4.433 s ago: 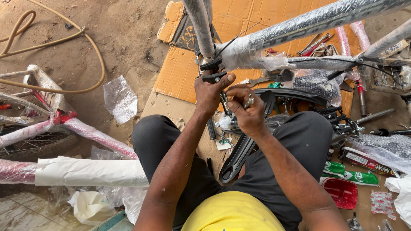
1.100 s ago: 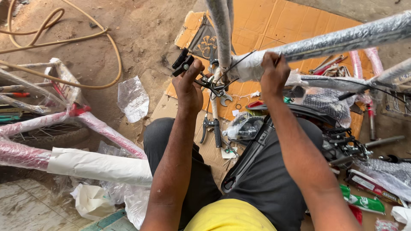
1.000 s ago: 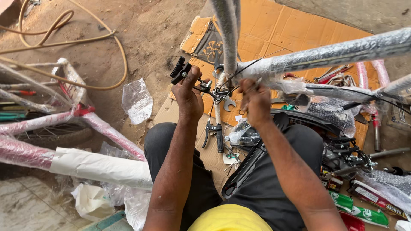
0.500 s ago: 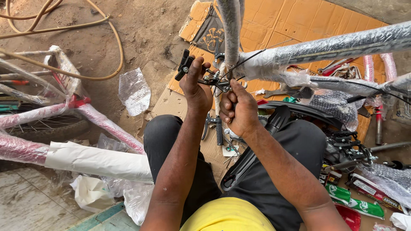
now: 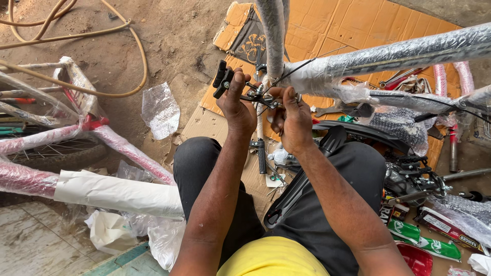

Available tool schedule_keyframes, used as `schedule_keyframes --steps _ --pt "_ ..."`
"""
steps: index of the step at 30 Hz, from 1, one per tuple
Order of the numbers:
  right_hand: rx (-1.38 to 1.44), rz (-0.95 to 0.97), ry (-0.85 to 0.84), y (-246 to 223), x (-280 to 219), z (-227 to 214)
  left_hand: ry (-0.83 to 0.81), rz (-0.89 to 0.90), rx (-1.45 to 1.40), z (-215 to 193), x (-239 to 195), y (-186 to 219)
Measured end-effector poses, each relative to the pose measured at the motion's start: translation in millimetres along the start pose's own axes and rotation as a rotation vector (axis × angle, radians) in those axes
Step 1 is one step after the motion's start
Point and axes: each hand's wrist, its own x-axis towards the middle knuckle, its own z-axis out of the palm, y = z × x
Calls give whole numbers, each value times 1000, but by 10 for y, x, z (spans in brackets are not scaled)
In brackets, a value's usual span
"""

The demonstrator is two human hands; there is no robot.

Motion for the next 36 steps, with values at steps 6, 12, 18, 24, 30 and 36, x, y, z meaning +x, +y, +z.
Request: schedule_keyframes --steps 6,12,18,24,30,36 --pt "64 -155 -3 104 -28 -9 11 -6 -4 -7 -24 21" --pt "35 -73 -51 105 9 -33 -22 7 -36 38 -26 51" --pt "48 -26 -70 74 -28 -71 -24 3 -47 9 -32 36" --pt "-49 -118 -54 65 14 -13 -9 11 -65 -6 8 64" --pt "39 -36 -56 90 -39 -12 -46 85 -11 -7 -42 68" --pt "31 -14 16 58 -20 173 -56 114 29 0 -104 72"
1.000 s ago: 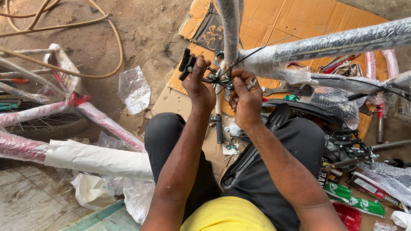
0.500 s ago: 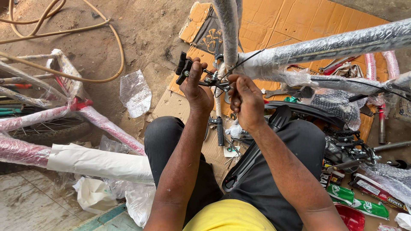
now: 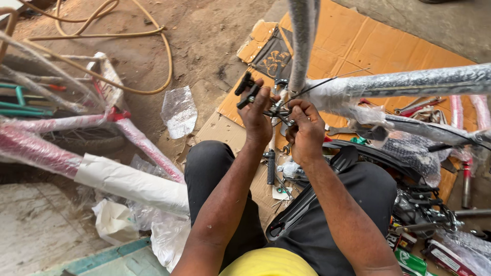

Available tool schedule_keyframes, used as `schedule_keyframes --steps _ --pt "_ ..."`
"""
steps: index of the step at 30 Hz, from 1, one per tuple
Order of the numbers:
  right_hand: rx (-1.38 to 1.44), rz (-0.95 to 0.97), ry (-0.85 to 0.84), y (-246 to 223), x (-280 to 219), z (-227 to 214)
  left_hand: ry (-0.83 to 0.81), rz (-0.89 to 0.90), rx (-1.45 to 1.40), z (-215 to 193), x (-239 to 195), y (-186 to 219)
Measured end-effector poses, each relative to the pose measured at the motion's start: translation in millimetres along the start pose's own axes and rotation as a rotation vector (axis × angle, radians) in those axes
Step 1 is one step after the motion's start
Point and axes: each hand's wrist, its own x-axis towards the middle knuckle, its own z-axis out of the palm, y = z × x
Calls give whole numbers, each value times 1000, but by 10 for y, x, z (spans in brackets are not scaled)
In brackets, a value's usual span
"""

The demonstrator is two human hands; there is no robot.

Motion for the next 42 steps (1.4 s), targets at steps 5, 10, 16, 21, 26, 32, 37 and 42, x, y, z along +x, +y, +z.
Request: schedule_keyframes --steps 5,10,16,21,26,32,37,42 --pt "-3 -39 41 46 2 -77 15 61 81 -48 17 53" --pt "3 -269 289 -161 268 -447 -31 15 -29 1 155 403" --pt "-594 -669 316 -122 834 -922 -184 -39 13 112 436 615" --pt "-763 -901 176 135 1084 -835 -10 -79 62 -25 403 565" --pt "-538 -517 87 80 809 -580 144 -121 -23 -220 417 618" --pt "-807 -732 -288 -122 391 -256 149 -82 -74 -368 490 799" --pt "-1047 -805 -417 -104 211 -90 146 -77 -117 -369 513 781" --pt "-1090 -798 -426 -159 209 -51 136 -69 -111 -340 542 810"
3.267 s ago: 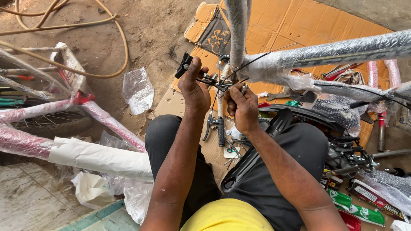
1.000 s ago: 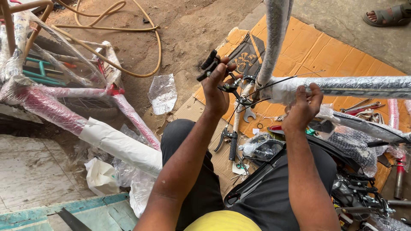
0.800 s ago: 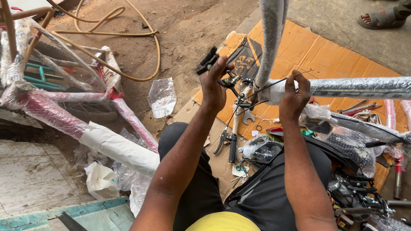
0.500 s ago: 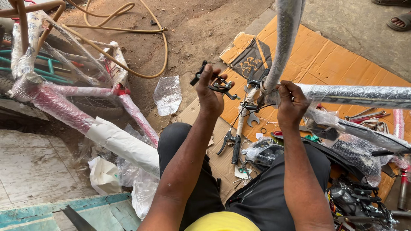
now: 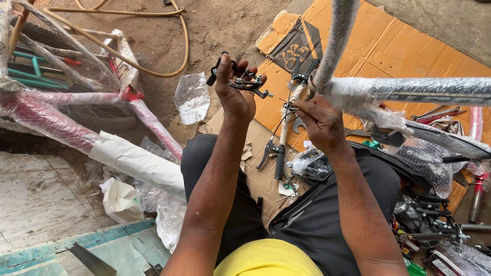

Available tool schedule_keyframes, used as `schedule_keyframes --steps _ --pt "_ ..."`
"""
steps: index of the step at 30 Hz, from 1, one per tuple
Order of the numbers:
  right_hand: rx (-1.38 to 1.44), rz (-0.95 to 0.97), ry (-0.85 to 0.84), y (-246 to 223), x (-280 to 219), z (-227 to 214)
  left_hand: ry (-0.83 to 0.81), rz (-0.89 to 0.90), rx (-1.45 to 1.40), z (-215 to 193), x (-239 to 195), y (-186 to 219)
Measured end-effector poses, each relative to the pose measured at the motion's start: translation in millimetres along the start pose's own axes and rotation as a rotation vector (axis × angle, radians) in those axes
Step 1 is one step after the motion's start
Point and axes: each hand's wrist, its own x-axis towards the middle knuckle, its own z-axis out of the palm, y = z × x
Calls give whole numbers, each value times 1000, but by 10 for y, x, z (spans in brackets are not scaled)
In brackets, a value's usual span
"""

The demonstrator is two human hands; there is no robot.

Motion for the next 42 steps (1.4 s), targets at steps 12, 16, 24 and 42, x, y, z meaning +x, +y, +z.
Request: schedule_keyframes --steps 12,16,24,42 --pt "-29 35 -42 53 -23 37 -25 -13 111 27 -66 -51" --pt "-55 14 -39 62 -37 28 -13 -16 123 18 -50 -70" --pt "-130 11 -25 105 -23 36 7 8 185 14 -34 -127" --pt "-44 -11 -31 -64 37 -2 -9 80 395 -97 -65 -584"
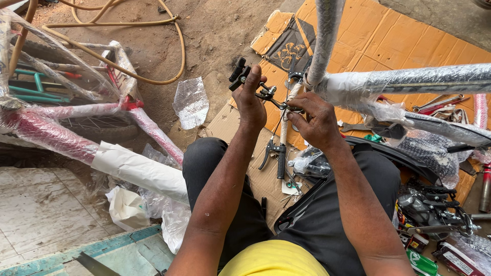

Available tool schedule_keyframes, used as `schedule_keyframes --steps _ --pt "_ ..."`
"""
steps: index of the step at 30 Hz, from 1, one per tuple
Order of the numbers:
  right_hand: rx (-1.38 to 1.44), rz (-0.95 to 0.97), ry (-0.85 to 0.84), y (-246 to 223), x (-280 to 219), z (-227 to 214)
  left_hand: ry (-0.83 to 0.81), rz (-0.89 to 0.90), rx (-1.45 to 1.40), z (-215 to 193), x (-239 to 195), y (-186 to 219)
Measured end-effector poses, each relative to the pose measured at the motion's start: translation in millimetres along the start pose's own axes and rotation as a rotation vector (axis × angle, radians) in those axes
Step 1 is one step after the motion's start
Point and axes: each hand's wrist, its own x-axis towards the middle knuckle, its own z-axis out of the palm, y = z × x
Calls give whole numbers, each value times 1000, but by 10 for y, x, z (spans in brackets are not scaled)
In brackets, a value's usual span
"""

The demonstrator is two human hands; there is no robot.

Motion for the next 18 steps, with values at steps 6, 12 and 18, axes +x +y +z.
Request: schedule_keyframes --steps 6,12,18 --pt "157 234 102 -69 40 45 14 -23 67 39 -9 -96" --pt "30 6 127 -46 106 109 -22 30 66 89 -49 -69" --pt "7 -19 166 -78 130 173 -54 69 -10 146 -98 -8"
